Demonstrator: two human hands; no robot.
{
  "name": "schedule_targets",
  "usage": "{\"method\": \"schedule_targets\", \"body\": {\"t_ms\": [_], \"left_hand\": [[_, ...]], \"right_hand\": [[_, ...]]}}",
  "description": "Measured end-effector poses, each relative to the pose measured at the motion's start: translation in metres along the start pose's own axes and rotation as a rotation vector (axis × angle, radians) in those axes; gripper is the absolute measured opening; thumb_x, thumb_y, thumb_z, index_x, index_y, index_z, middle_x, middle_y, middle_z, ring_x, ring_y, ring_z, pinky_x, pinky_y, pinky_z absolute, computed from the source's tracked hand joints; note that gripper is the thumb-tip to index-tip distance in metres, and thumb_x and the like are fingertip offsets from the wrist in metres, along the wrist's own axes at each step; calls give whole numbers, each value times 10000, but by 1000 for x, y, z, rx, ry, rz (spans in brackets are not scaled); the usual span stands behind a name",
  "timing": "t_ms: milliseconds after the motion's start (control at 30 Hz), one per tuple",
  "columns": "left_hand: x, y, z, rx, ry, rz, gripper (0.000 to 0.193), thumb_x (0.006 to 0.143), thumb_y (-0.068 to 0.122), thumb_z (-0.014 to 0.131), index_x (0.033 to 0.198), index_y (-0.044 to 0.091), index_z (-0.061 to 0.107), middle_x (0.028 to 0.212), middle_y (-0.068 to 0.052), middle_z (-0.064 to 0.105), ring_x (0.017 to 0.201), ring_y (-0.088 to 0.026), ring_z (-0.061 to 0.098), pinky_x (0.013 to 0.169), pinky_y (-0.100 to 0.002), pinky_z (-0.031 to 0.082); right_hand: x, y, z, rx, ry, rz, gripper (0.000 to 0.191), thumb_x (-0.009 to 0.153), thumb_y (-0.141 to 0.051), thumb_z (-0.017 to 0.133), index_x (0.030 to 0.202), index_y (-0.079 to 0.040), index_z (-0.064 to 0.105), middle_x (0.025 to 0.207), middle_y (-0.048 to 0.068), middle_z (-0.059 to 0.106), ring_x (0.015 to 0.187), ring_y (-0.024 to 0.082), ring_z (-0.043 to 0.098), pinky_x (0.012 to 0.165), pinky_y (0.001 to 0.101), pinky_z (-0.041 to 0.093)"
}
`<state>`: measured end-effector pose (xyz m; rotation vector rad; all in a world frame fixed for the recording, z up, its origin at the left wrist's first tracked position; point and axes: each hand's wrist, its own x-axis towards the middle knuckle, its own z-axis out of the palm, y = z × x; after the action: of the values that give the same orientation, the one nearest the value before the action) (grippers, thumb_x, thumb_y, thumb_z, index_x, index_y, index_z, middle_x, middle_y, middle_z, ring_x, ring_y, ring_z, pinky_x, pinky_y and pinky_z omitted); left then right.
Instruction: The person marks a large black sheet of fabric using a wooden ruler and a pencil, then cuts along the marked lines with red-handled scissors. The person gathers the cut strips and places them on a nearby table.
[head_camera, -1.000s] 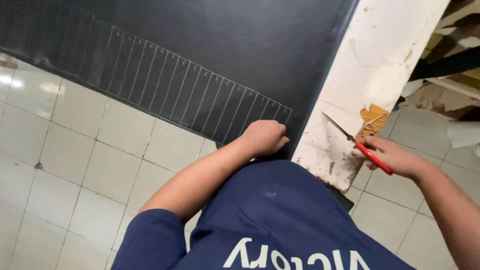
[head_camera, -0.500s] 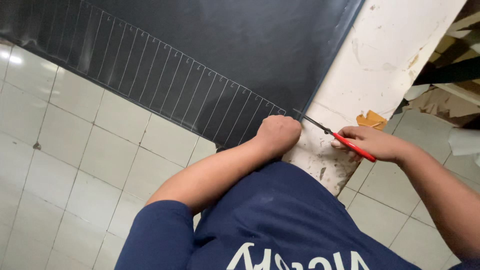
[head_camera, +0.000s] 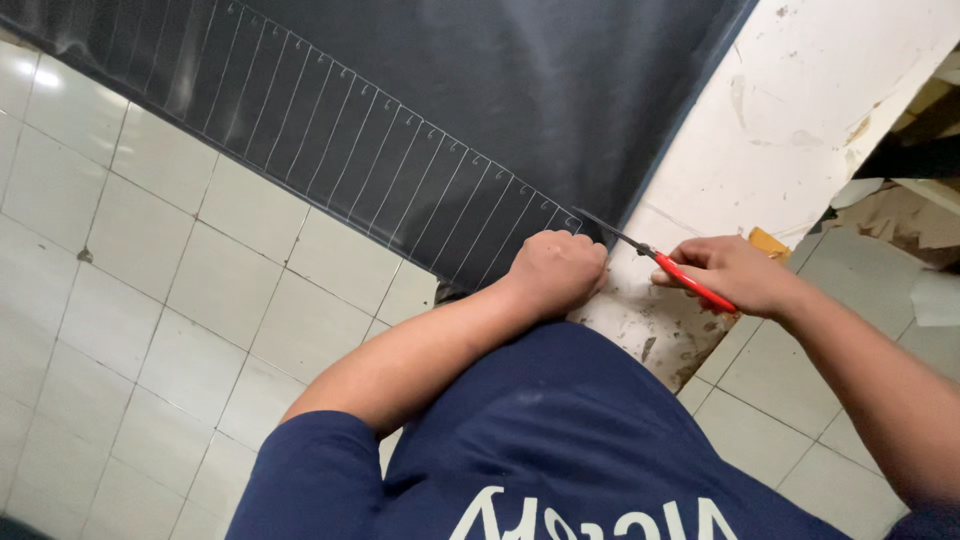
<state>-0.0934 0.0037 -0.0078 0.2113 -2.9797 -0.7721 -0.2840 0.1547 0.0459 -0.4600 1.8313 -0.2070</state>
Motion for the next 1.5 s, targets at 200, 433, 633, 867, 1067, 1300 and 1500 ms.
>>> {"method": "schedule_targets", "body": {"t_ms": [200,433,633,867,1067,1300,1500], "left_hand": [[-6,-3,-11,-122,-8,-42,242,895,274,620,728,108,674,754,-73,702,726,-301,701,668,-448,551],[-12,-6,-23,-196,-23,-23,238,877,294,632,739,105,675,761,-83,695,759,-314,699,683,-465,541],[-19,-12,-33,-307,-81,-49,273,876,312,657,708,97,651,757,-96,683,756,-336,682,669,-489,516],[-26,-14,-43,-349,-112,-35,215,841,275,652,710,104,648,738,-93,680,740,-332,679,668,-487,513],[-41,-22,-49,-422,-41,-10,215,828,257,650,689,94,636,731,-84,665,715,-324,672,650,-477,511],[-48,-25,-55,-421,-76,19,201,831,259,651,697,110,661,718,-75,667,695,-305,675,650,-463,515],[-64,-30,-76,-335,-55,105,228,894,308,706,757,127,692,898,-29,661,956,-236,637,793,-426,496]], "right_hand": [[6,-2,4,57,-28,-95,525,798,-535,774,963,-37,783,656,70,627,536,170,590,511,316,482],[26,-25,11,84,-67,-134,473,840,-483,713,933,-21,756,659,59,607,540,162,584,508,312,472],[29,-35,19,158,-52,-132,448,827,-450,746,906,-9,752,643,40,584,515,156,566,496,316,478],[42,-65,31,270,-87,-189,463,834,-468,762,899,-12,707,639,0,551,527,122,525,480,295,435],[38,-82,34,157,8,-146,463,797,-478,776,877,-25,719,616,42,583,510,153,560,493,292,464],[58,-111,52,270,-20,-269,509,835,-495,792,948,-9,690,676,20,572,543,108,521,486,275,438],[50,-115,49,159,48,-218,514,801,-486,776,940,5,719,643,62,597,510,153,561,467,275,458]]}}
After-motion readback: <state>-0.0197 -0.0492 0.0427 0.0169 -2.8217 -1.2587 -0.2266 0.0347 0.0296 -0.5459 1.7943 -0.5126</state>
